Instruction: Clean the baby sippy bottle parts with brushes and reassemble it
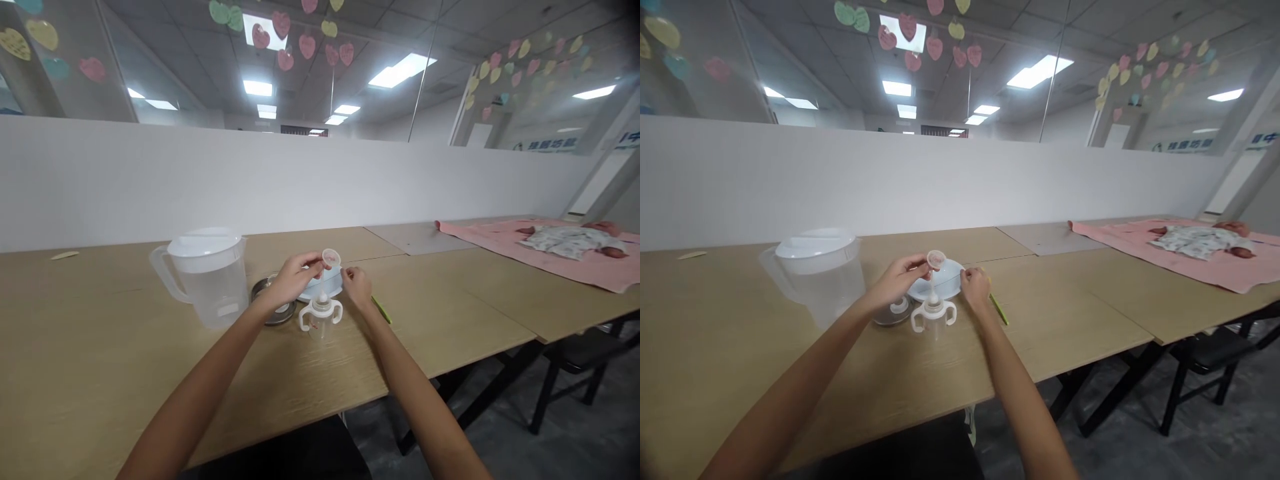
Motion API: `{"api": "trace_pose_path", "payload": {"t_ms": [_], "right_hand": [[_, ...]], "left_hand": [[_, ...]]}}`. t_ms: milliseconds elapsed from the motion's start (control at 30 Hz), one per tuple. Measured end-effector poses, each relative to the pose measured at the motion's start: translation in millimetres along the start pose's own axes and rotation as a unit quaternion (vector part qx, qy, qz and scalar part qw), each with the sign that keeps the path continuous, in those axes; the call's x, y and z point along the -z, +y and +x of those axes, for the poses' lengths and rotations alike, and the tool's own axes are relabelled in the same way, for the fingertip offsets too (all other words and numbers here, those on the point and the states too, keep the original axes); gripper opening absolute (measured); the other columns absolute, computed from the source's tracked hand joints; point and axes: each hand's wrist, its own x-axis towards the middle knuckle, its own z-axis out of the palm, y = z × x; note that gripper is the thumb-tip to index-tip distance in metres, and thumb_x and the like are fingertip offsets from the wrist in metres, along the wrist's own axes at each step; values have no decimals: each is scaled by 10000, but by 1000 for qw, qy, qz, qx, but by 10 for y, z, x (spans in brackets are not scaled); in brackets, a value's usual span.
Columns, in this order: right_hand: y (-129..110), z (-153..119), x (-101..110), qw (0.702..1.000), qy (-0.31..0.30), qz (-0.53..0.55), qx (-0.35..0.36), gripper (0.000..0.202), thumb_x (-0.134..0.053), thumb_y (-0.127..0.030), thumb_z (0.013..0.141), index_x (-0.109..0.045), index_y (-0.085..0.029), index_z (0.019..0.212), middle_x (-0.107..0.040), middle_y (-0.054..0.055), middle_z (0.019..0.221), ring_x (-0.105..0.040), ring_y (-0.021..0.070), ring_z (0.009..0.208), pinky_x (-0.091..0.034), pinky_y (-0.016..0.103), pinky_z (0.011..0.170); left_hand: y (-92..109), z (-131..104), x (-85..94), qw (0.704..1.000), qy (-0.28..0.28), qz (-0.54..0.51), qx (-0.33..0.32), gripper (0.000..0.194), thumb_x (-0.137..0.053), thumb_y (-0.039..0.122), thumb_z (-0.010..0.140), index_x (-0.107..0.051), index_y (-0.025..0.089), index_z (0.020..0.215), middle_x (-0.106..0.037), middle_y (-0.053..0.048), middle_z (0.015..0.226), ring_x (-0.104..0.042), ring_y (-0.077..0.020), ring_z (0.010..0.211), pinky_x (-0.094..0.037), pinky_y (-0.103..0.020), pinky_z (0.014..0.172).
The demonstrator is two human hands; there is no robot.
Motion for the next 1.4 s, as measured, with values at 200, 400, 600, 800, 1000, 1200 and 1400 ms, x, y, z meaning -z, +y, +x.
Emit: {"api": "trace_pose_path", "payload": {"t_ms": [200,400,600,800,1000,1200,1400], "right_hand": [[-12,-2,-3,1000,7,-4,-7,322,-433,-352,847,-656,-172,701,-651,70,793,-539,152,691,-317,244,608],[-28,-3,6,1000,23,11,0,304,-431,-347,834,-645,-170,711,-643,72,803,-547,168,729,-338,256,647],[-31,-25,-6,999,38,25,14,282,-448,-357,807,-601,-182,648,-615,50,737,-531,164,698,-337,256,642],[-24,-37,-31,999,50,4,13,329,-451,-365,794,-511,-196,519,-578,31,639,-480,147,612,-290,252,587],[-67,-61,-3,999,40,0,-21,462,-380,-437,834,-482,-200,450,-531,19,499,-384,127,484,-213,260,519],[-103,-61,27,999,48,12,-10,464,-372,-421,841,-511,-192,462,-554,30,504,-376,124,482,-216,260,516],[-104,-63,30,997,63,33,5,457,-378,-422,845,-538,-178,493,-535,13,508,-379,111,486,-222,246,519]], "left_hand": [[-47,-30,34,987,-123,102,5,275,-482,319,829,-680,176,956,-670,-25,855,-562,-160,773,-433,-246,699],[-103,-73,73,962,-173,210,5,228,-521,293,799,-716,186,851,-680,-42,924,-567,-169,796,-416,-240,702],[-132,-65,106,959,-157,237,8,224,-543,248,786,-711,211,930,-693,-28,954,-581,-164,797,-425,-234,717],[-260,-54,282,865,-99,482,98,247,-477,194,842,-690,187,967,-689,-105,1013,-633,-218,896,-460,-287,756],[-661,-118,240,783,-115,576,204,180,-585,57,707,-708,84,835,-691,-228,882,-659,-323,838,-497,-368,673],[-804,-130,163,763,-134,593,220,197,-543,65,765,-704,86,877,-688,-227,914,-654,-310,909,-511,-383,735],[-634,-113,316,754,-148,601,218,196,-571,82,742,-699,91,890,-691,-203,931,-657,-292,897,-509,-351,738]]}}
